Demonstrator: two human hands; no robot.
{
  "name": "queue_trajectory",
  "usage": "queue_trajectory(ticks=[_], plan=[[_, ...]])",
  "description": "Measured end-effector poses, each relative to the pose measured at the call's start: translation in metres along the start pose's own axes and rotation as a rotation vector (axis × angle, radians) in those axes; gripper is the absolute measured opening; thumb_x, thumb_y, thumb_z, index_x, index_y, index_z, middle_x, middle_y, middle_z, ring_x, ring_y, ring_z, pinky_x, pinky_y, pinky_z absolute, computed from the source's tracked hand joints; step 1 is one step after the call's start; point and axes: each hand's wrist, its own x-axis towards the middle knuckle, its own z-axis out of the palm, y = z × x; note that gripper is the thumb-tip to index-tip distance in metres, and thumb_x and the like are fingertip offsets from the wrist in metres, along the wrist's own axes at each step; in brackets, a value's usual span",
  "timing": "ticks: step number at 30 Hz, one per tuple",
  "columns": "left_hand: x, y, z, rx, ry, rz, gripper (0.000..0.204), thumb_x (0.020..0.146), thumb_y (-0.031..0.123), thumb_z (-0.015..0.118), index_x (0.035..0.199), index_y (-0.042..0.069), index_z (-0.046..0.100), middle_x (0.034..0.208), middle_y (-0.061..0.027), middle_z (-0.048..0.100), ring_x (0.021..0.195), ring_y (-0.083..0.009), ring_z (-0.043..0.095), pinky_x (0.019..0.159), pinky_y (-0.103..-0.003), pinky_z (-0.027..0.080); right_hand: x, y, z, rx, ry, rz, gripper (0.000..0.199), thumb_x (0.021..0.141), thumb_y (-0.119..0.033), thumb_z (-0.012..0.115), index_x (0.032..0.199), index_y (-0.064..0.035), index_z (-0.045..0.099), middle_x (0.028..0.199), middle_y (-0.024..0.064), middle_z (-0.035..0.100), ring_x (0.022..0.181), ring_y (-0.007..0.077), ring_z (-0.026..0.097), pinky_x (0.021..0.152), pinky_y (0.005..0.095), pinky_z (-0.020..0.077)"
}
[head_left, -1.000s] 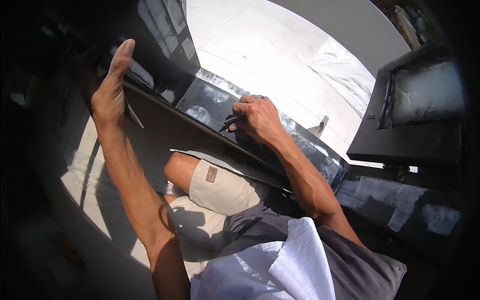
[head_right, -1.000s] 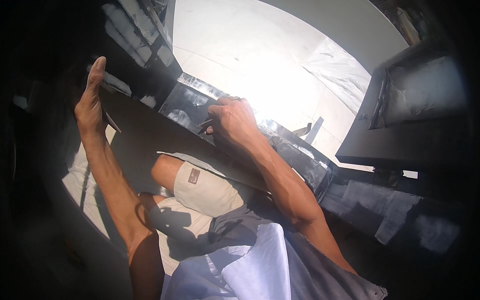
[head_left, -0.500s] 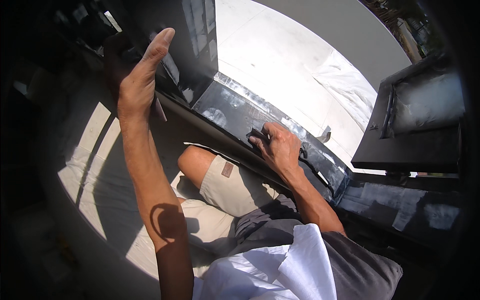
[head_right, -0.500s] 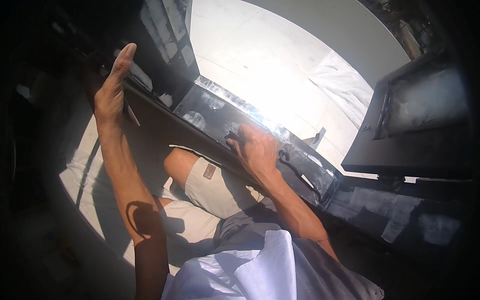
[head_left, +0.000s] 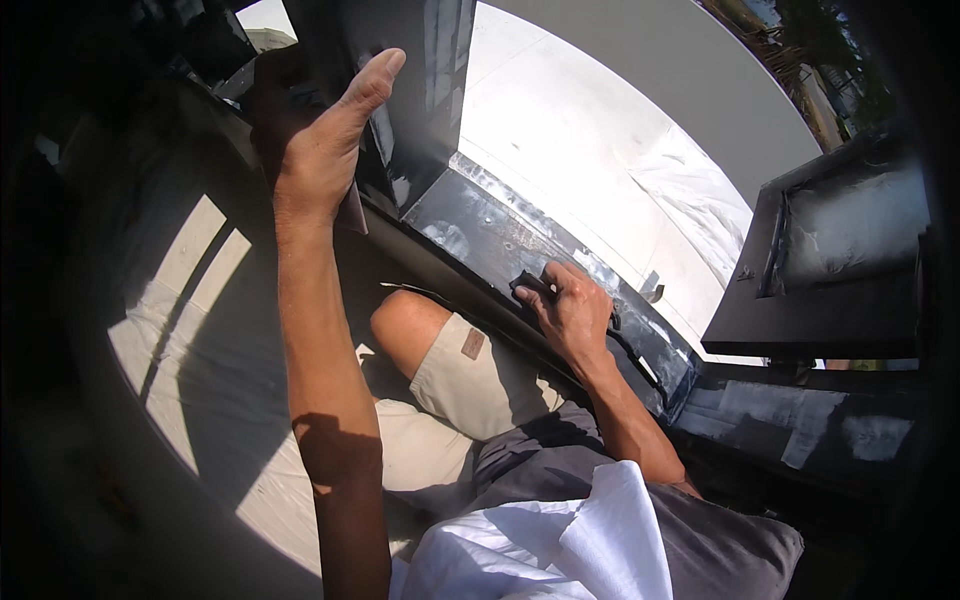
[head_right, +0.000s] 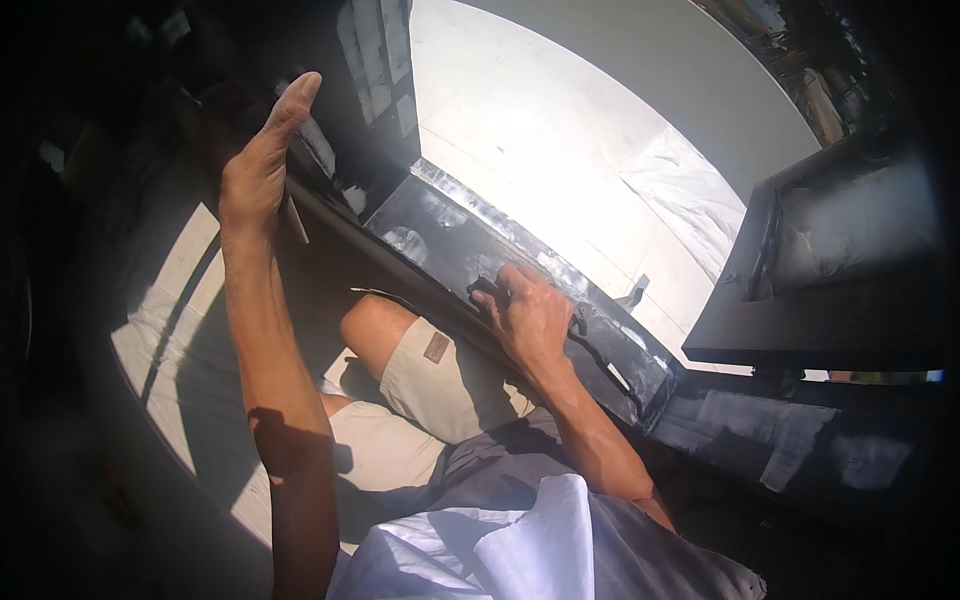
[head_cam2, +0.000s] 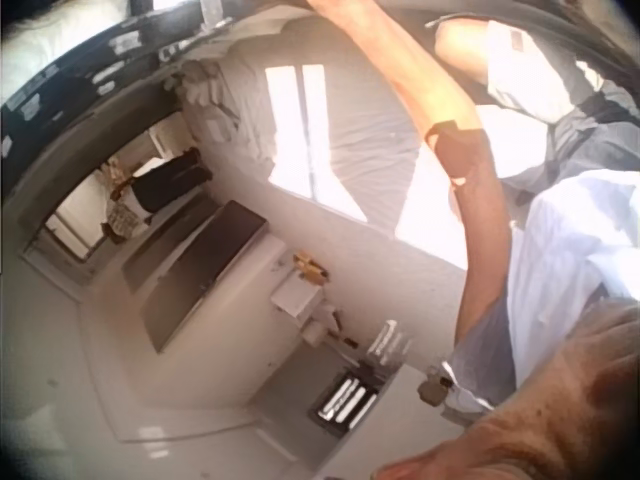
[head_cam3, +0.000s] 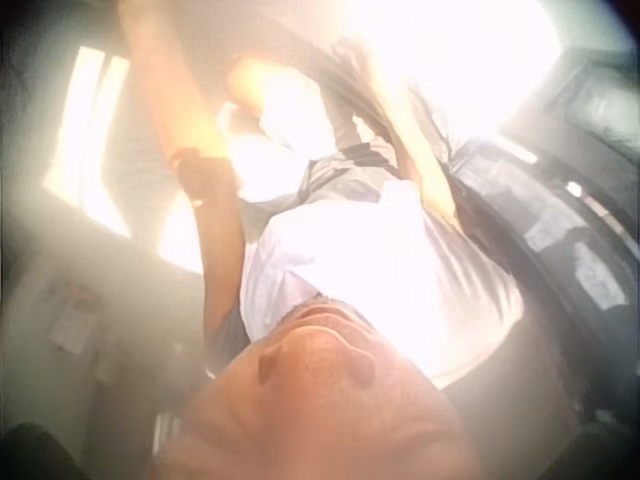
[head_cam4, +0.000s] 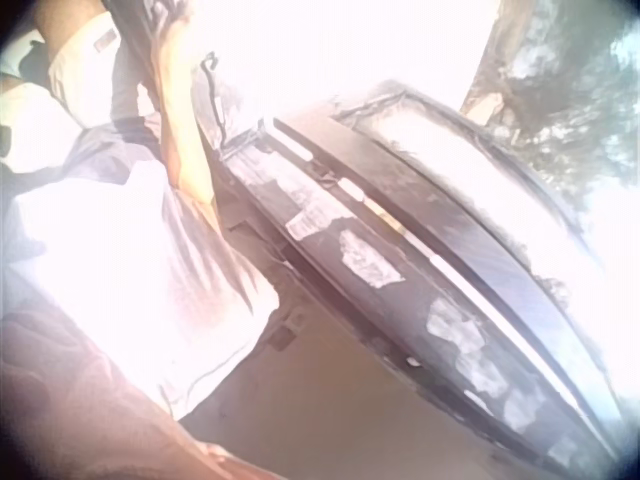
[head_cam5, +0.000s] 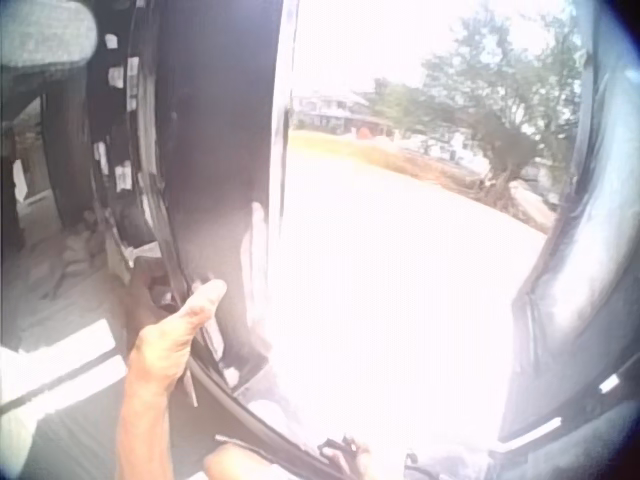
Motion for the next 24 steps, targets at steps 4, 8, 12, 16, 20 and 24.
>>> queue_trajectory(ticks=[4,8,12,16,20,24], plan=[[0.003,0.001,0.005,-0.055,-0.030,0.032,0.046,0.099,0.034,0.063,0.134,0.004,0.063,0.138,-0.0070,0.063,0.135,-0.0151,0.053,0.118,-0.028,0.033,0.052,-0.019,0.017,-0.063,0.022,-0.067,0.047,0.074,-0.049,0.083,0.088,-0.0064,0.066,0.077,0.0094,0.064,0.074,0.0312,0.067,0.063,0.0432,0.0493],[0.004,-0.004,0.000,-0.038,-0.047,0.053,0.043,0.100,0.033,0.061,0.135,0.008,0.062,0.140,-0.0064,0.062,0.135,-0.0151,0.052,0.118,-0.027,0.033,0.067,-0.022,0.015,0.042,0.114,-0.184,0.053,0.070,-0.040,0.088,0.104,-0.0066,0.066,0.102,0.0126,0.064,0.089,0.0328,0.066,0.074,0.0414,0.0528],[0.005,-0.008,0.002,-0.061,-0.056,0.028,0.042,0.101,0.033,0.061,0.136,0.011,0.062,0.141,-0.0059,0.061,0.136,-0.0144,0.051,0.118,-0.027,0.032,0.049,0.002,0.022,0.200,0.232,-0.372,0.038,0.076,-0.024,0.084,0.111,-0.0138,0.070,0.126,0.0146,0.056,0.096,0.0333,0.066,0.080,0.0449,0.0550],[0.006,-0.007,0.002,-0.076,-0.046,0.020,0.043,0.100,0.032,0.061,0.136,0.008,0.062,0.140,-0.0057,0.062,0.137,-0.0145,0.051,0.118,-0.028,0.033,0.035,0.008,0.014,0.137,0.251,-0.437,0.031,0.081,-0.014,0.080,0.109,-0.0257,0.076,0.129,0.0024,0.061,0.099,0.0248,0.063,0.077,0.0361,0.0546],[0.003,0.000,0.007,-0.081,-0.039,0.016,0.045,0.100,0.032,0.062,0.135,0.004,0.061,0.140,-0.0072,0.061,0.136,-0.0154,0.051,0.118,-0.029,0.034,0.013,0.028,0.003,-0.054,0.065,-0.441,0.046,0.078,-0.009,0.075,0.120,-0.0254,0.072,0.136,0.0026,0.061,0.126,0.0281,0.055,0.092,0.0425,0.0468],[0.004,-0.009,-0.001,-0.087,-0.040,0.064,0.045,0.100,0.031,0.062,0.135,0.002,0.061,0.141,-0.0085,0.061,0.136,-0.0152,0.051,0.117,-0.028,0.035,-0.030,0.031,-0.005,-0.131,-0.160,-0.488,0.051,0.093,-0.028,0.061,0.142,-0.0153,0.055,0.155,0.0063,0.046,0.153,0.0305,0.024,0.115,0.0546,0.0215]])
